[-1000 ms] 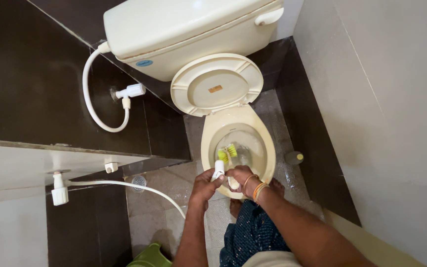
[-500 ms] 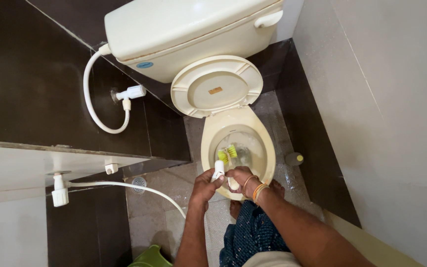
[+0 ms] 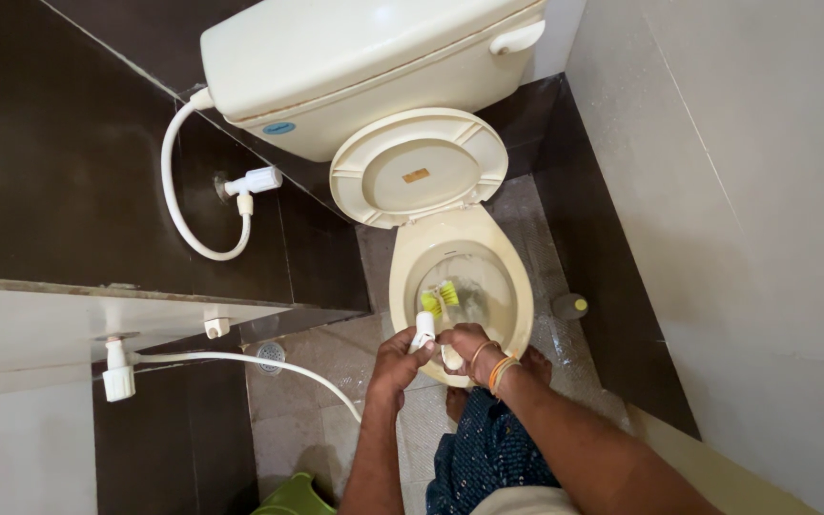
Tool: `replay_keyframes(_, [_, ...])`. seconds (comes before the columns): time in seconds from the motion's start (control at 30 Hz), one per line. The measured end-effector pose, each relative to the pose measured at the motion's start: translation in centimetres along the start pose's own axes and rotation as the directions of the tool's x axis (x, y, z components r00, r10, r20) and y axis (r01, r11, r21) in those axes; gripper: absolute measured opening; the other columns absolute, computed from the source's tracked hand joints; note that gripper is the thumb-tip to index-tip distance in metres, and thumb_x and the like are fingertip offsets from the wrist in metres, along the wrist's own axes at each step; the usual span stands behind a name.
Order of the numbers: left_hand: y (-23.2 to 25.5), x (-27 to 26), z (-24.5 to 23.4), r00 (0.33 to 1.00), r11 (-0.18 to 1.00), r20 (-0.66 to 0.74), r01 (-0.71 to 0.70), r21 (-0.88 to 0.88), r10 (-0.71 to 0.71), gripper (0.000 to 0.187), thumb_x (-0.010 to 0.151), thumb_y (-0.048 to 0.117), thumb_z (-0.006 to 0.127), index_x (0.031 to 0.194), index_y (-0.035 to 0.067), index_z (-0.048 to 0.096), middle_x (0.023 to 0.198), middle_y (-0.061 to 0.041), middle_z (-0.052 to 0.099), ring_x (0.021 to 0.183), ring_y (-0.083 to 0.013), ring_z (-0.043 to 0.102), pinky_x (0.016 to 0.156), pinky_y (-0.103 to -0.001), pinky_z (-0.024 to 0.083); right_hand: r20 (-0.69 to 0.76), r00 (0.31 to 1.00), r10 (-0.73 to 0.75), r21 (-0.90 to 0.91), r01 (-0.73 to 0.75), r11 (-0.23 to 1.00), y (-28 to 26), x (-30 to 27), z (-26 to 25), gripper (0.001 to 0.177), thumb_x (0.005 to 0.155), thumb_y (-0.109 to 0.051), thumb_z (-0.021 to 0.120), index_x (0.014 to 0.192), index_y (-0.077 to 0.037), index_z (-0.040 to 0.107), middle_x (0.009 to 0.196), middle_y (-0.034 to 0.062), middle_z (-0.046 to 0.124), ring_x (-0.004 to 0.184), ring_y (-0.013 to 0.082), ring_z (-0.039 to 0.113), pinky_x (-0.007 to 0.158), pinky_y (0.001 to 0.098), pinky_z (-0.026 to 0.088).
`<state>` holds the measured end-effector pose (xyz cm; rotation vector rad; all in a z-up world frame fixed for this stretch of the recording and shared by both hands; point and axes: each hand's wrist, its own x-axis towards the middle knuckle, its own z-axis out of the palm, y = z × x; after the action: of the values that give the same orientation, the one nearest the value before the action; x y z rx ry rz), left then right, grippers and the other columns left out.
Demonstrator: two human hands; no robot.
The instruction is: The person is cleaning a bathroom, including scrubbing the window and the toilet using a brush and a bidet sprayer.
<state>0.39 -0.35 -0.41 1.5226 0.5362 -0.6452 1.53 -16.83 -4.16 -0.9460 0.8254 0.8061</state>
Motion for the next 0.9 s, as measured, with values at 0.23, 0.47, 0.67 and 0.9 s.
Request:
replay_keyframes(0.23, [-0.6, 0.4, 0.0, 1.000, 1.000, 0.008, 0.000, 0.022, 0.000, 0.046, 0.086, 0.010, 0.078, 0.129, 0.000, 0.068, 0.111, -0.009, 0.077, 0.097, -0.0174, 0.070, 0.087, -0.032, 0.055, 0.008, 1.000, 0.012, 0.036, -0.012, 0.999, 0.9, 1.1, -0.5, 0.019, 0.085, -0.008, 0.070, 0.101, 0.002, 0.065, 0.087, 0.0131, 0.066, 0.072, 0.0256, 0.069, 0.050, 0.0356, 0.051])
replay_keyframes(0.47, [-0.4, -0.2, 0.3, 1.000, 0.998, 0.017, 0.014, 0.062, -0.015, 0.045, 0.087, 0.011, 0.077, 0.129, 0.000, 0.069, 0.110, -0.008, 0.077, 0.097, -0.0172, 0.068, 0.087, -0.032, 0.053, -0.004, 0.999, 0.040, 0.041, -0.040, 0.998, 2.7, 2.6, -1.4, 0.018, 0.084, -0.009, 0.071, 0.099, -0.002, 0.064, 0.086, 0.0111, 0.066, 0.072, 0.0231, 0.068, 0.051, 0.0371, 0.053])
replay_keyframes(0.67, [-4.5, 2.2, -0.2, 0.999, 1.000, 0.042, 0.011, 0.019, -0.012, 0.041, 0.087, 0.011, 0.078, 0.124, -0.003, 0.070, 0.107, -0.008, 0.076, 0.095, -0.0172, 0.067, 0.086, -0.033, 0.054, -0.042, 0.999, 0.023, 0.030, -0.021, 0.999, 5.1, 4.5, -2.5, 0.016, 0.083, -0.011, 0.074, 0.093, -0.003, 0.064, 0.081, 0.0091, 0.067, 0.067, 0.0216, 0.067, 0.052, 0.0371, 0.056])
replay_keyframes(0.9, [-7.3, 6.0, -0.8, 0.998, 0.998, 0.015, 0.066, 0.021, -0.066, 0.039, 0.088, 0.011, 0.077, 0.123, -0.002, 0.070, 0.105, -0.008, 0.076, 0.094, -0.0169, 0.068, 0.084, -0.032, 0.054, -0.022, 0.999, 0.039, 0.052, -0.038, 0.998, 4.6, 7.1, -3.6, 0.015, 0.083, -0.013, 0.077, 0.090, -0.004, 0.067, 0.077, 0.0067, 0.066, 0.064, 0.0177, 0.064, 0.048, 0.0337, 0.051])
